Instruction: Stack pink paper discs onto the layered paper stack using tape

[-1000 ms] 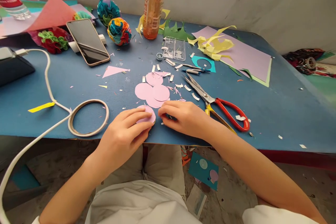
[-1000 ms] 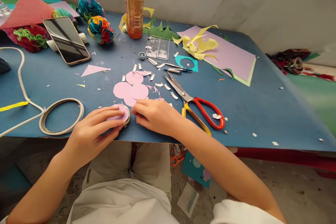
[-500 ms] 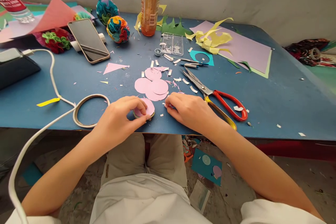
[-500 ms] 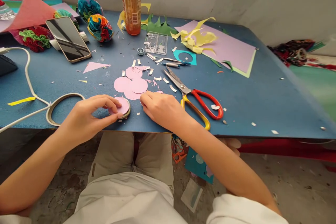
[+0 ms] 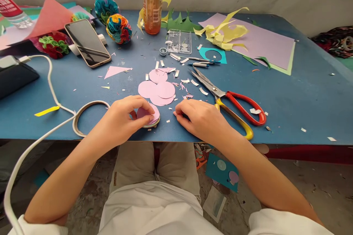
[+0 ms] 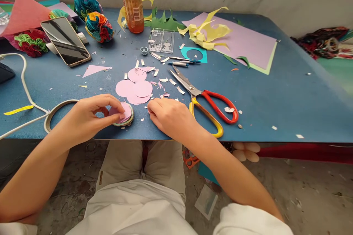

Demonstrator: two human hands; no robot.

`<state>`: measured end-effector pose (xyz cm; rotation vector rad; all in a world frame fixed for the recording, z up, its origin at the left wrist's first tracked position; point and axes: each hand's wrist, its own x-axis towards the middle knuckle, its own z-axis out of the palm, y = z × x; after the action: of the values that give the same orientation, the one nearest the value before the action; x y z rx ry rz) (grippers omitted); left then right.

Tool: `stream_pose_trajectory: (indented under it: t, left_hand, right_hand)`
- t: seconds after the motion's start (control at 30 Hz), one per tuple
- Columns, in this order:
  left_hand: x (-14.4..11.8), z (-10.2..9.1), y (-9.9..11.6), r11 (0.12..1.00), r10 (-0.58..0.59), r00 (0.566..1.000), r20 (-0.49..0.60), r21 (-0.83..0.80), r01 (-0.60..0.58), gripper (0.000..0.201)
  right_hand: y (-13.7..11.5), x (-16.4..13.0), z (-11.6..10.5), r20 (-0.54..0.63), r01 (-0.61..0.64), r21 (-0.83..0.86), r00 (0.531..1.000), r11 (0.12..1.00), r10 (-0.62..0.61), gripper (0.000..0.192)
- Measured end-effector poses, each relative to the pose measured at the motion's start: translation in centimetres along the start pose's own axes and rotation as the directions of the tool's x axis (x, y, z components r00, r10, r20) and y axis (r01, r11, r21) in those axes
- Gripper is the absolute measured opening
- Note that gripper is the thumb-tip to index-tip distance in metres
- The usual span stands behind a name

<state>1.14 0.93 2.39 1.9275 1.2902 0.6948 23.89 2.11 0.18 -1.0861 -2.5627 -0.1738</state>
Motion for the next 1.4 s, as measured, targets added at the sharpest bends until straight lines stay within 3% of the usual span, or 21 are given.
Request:
stream_pose_trajectory:
  t: [0.2, 0.33, 0.4, 0.57, 0.7, 0.87, 0.97, 1.07, 1.27, 1.4]
  left_hand:
    - [0.0, 0.3, 0.3, 0.991, 0.047, 0.999, -0.012, 0.130, -0.045, 0.015]
    - [0.2, 0.1, 0.1, 0.991, 0.052, 0.998, 0.036, 0.123, -0.056, 0.015]
    - [0.2, -0.1, -0.1, 0.982, 0.115, 0.992, 0.061, 0.142, -0.122, 0.017]
    - [-0.2, -0.1, -0.5, 0.877, 0.341, 0.934, 0.105, 0.323, -0.356, 0.020]
    - [-1.3, 0.8, 0.2, 0.764, 0.419, 0.907, 0.044, 0.522, -0.379, 0.019]
    - [-4.2, 0.5, -0.4, 0.762, 0.366, 0.925, -0.098, 0.602, -0.238, 0.022]
    - [-6.2, -0.9, -2.2, 0.777, 0.194, 0.937, -0.290, 0.629, 0.034, 0.029]
    - [-7.3, -2.2, -3.6, 0.762, 0.050, 0.932, -0.359, 0.616, 0.197, 0.029]
    - [-7.5, -2.5, -3.2, 0.891, -0.062, 0.906, -0.419, 0.386, 0.240, 0.022]
    - [-6.7, -2.8, -3.2, 0.847, -0.137, 0.902, -0.409, 0.424, 0.321, 0.027]
  right_hand:
    - [0.0, -0.1, 0.0, -0.015, -0.002, 0.046, 1.000, 0.999, 0.003, 0.014]
    - [0.0, -0.1, -0.1, 0.008, -0.034, 0.068, 0.999, 0.997, 0.034, 0.014]
    - [0.0, -0.2, -0.1, 0.009, -0.044, 0.083, 0.999, 0.996, 0.043, 0.013]
    - [0.1, -0.3, -0.1, -0.044, -0.023, 0.085, 0.999, 0.996, 0.027, 0.013]
    - [0.2, -0.2, -0.3, -0.088, -0.002, 0.054, 0.996, 0.999, 0.006, 0.016]
    - [0.5, -0.3, -1.3, -0.156, -0.015, -0.047, 0.988, 0.999, 0.007, 0.017]
    - [0.6, -0.6, -1.6, -0.196, -0.034, -0.081, 0.980, 0.996, 0.017, 0.015]
    - [0.1, -0.5, -1.6, -0.194, -0.014, -0.090, 0.981, 0.996, -0.004, 0.014]
    - [-2.0, 1.7, -2.1, -0.174, 0.088, -0.010, 0.981, 0.996, -0.089, 0.014]
    - [-3.2, 5.8, -2.3, -0.045, 0.170, -0.005, 0.984, 0.985, -0.170, 0.021]
